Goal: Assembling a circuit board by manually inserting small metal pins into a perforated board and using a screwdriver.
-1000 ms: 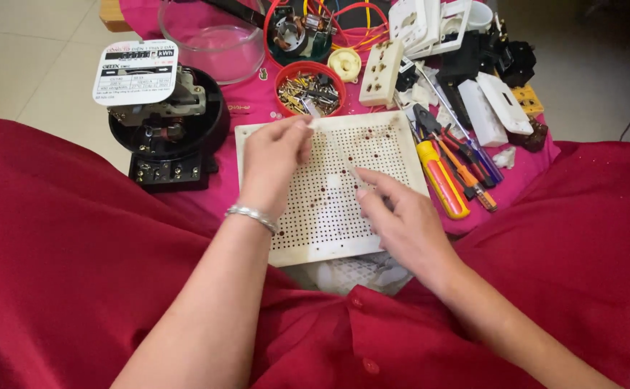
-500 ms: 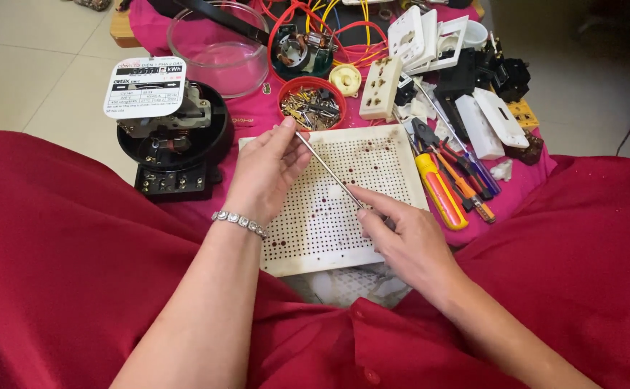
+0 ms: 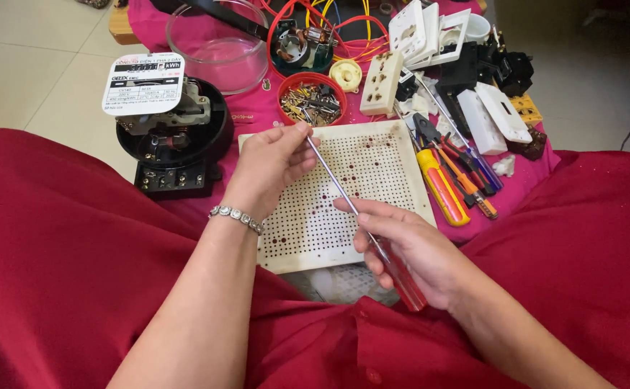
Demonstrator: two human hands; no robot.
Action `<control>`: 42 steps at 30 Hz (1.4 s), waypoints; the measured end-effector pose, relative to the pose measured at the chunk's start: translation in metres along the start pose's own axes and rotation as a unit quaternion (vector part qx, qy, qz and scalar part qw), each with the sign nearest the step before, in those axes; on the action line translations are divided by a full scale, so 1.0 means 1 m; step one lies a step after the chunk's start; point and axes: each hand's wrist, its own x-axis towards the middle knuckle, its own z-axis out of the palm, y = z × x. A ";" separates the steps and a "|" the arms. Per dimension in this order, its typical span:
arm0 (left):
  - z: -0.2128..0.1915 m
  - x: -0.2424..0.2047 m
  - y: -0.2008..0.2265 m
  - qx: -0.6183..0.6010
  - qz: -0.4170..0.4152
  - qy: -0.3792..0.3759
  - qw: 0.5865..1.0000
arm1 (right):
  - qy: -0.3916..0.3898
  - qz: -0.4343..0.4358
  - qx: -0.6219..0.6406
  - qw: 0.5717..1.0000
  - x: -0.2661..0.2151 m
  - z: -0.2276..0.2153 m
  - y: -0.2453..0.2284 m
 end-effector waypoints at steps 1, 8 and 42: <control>0.002 -0.001 -0.004 0.000 0.000 0.000 1.000 | 0.000 0.000 0.000 1.000 0.003 0.000 0.000; 0.016 -0.010 -0.012 0.007 -0.025 -0.034 0.999 | 0.067 -0.051 -0.135 0.987 0.016 -0.005 0.003; -0.039 -0.007 0.055 0.063 0.149 0.152 0.975 | 0.274 -0.137 -0.148 0.940 0.025 -0.050 -0.012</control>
